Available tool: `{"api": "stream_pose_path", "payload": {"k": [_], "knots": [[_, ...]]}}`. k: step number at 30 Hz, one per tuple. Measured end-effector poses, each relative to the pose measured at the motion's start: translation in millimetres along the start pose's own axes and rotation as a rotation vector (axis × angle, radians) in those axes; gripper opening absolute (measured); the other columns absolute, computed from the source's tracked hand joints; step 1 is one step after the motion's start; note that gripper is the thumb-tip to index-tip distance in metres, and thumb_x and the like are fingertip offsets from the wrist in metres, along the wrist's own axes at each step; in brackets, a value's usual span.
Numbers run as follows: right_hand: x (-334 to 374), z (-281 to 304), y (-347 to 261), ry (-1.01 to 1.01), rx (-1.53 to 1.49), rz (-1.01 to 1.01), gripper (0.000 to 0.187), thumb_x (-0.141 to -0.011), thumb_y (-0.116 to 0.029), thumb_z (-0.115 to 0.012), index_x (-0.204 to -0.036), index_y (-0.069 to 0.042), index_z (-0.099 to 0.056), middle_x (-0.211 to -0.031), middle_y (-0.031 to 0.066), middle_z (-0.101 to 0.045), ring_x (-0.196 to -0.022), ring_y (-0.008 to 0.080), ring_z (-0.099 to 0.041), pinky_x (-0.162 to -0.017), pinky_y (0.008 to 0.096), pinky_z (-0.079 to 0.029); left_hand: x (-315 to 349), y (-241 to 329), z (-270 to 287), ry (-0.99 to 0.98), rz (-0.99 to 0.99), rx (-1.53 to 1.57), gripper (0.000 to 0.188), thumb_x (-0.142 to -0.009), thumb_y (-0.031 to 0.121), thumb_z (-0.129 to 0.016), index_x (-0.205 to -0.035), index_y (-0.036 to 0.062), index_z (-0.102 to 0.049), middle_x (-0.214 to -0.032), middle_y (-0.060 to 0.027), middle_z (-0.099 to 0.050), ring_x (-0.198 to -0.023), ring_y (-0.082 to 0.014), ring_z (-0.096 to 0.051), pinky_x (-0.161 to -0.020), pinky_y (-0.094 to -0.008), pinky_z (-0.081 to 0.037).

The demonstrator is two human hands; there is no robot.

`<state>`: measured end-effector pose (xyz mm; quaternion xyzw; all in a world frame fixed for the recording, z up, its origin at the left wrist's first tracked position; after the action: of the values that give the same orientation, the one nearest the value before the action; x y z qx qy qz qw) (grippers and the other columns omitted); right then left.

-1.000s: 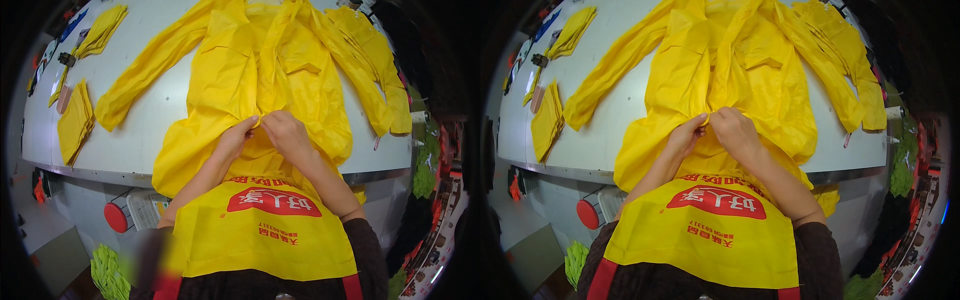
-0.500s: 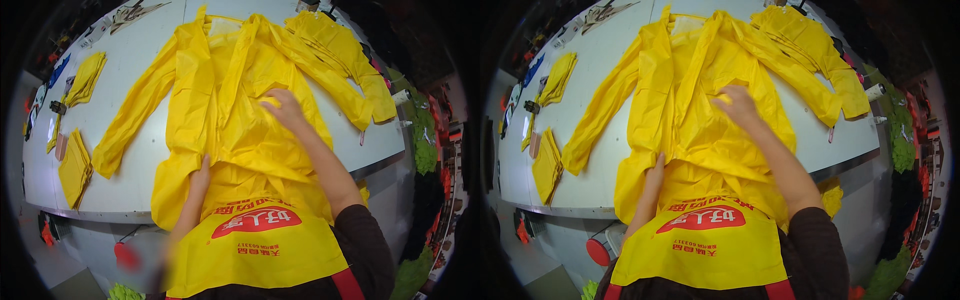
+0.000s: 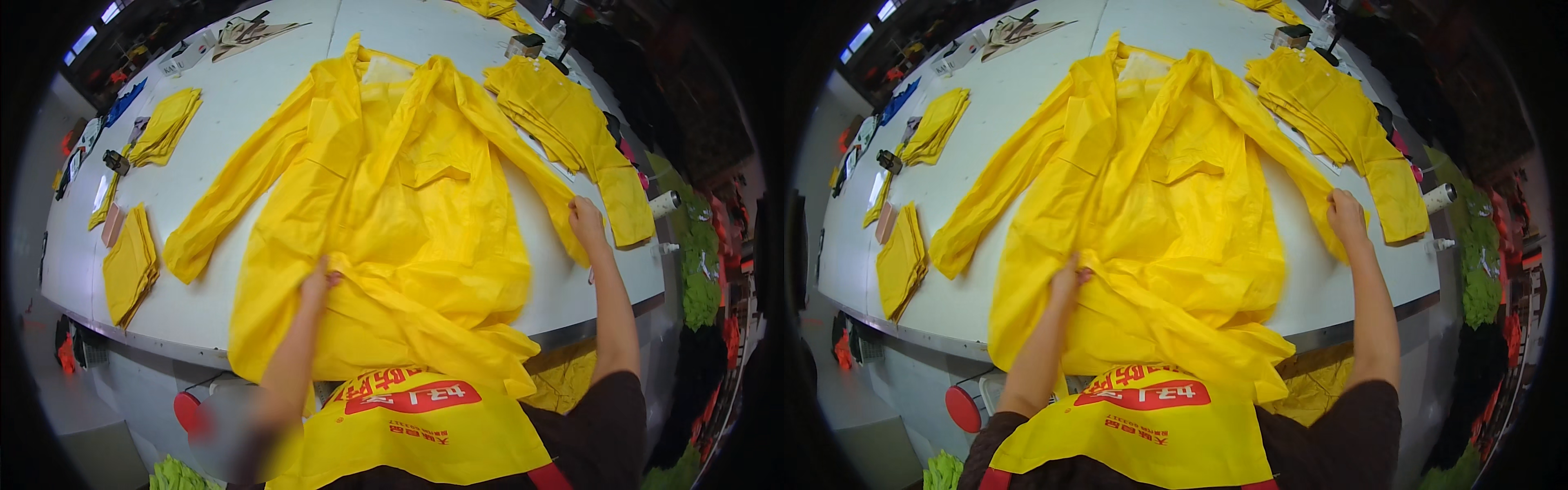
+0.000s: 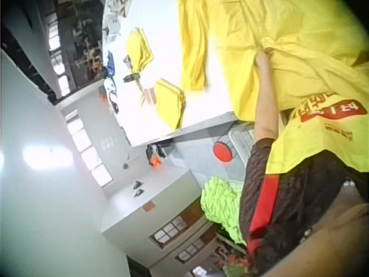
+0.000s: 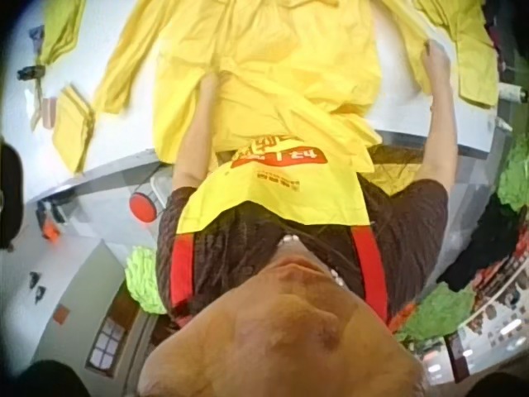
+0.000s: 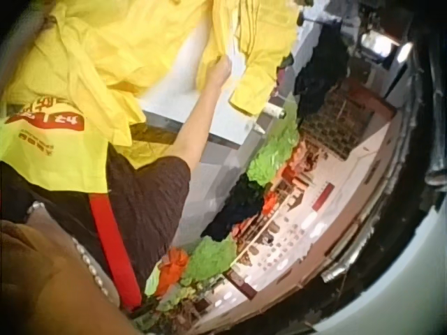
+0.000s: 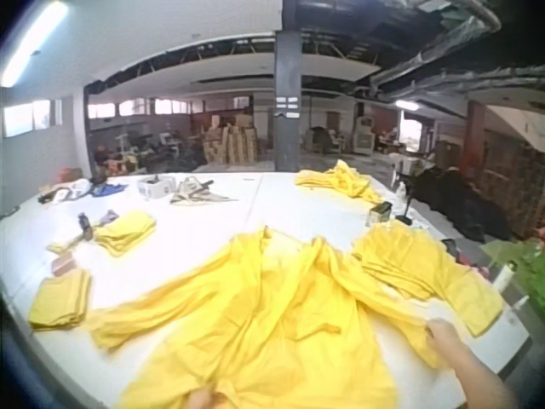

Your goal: The person folds a yellow raincoat on a white table. They use a small tool to cut a tag, then fold the coat into a compact rectangle and place it in a stack.

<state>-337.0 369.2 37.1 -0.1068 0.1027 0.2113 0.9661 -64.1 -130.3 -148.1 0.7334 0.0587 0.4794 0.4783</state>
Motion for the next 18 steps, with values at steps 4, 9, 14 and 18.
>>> {"api": "stream_pose_path", "payload": {"k": [4,9,14,18], "knots": [[73.0,32.8,-70.2,-0.456,-0.081,0.127,0.011,-0.076,-0.003,-0.054,-0.085,-0.002,-0.060,-0.084,0.0183,-0.059,-0.082,0.0361,-0.057,-0.074,0.0425,-0.046,-59.1,78.4,102.9,0.257,-0.165,-0.055,0.029,-0.083,0.019,-0.061,-0.105,0.0026,-0.053,-0.072,-0.0091,-0.056,-0.056,-0.0184,-0.059,-0.045,-0.0288,-0.052],[258.8,-12.5,-36.3,-1.060,0.080,-0.112,0.015,-0.074,-0.010,-0.056,-0.085,-0.008,-0.065,-0.086,0.0162,-0.064,-0.083,0.0324,-0.062,-0.072,0.0391,-0.049,-126.0,155.6,215.8,0.399,-0.495,-0.104,0.039,-0.082,0.016,-0.062,-0.116,-0.0017,-0.053,-0.103,-0.0095,-0.061,-0.085,-0.0184,-0.059,-0.071,-0.0292,-0.047],[405.2,-44.2,46.8,-1.313,0.283,-0.224,0.021,-0.075,-0.019,-0.057,-0.091,-0.010,-0.068,-0.093,0.0178,-0.064,-0.087,0.0341,-0.062,-0.076,0.0406,-0.049,-132.5,154.9,219.9,0.325,-0.404,-0.183,0.039,-0.080,0.015,-0.065,-0.113,-0.0042,-0.056,-0.109,-0.0090,-0.060,-0.091,-0.0193,-0.058,-0.077,-0.0292,-0.046],[304.5,-56.4,67.3,-1.025,0.341,0.018,0.022,-0.079,-0.020,-0.052,-0.079,-0.001,-0.063,-0.079,0.0214,-0.062,-0.076,0.0384,-0.060,-0.066,0.0459,-0.047,-84.2,140.5,207.1,0.173,-0.337,-0.284,0.032,-0.080,0.015,-0.065,-0.108,-0.0015,-0.057,-0.090,-0.0044,-0.062,-0.072,-0.0142,-0.056,-0.064,-0.0271,-0.045]]}}
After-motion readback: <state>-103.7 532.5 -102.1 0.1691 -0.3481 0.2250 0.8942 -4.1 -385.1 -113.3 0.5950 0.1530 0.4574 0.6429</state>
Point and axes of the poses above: each hand's wrist, its own x-axis away from the middle knuckle, its own z-axis out of the back of the hand, y = z × x, the point moved 4 cm from there along -x, towards the middle knuckle
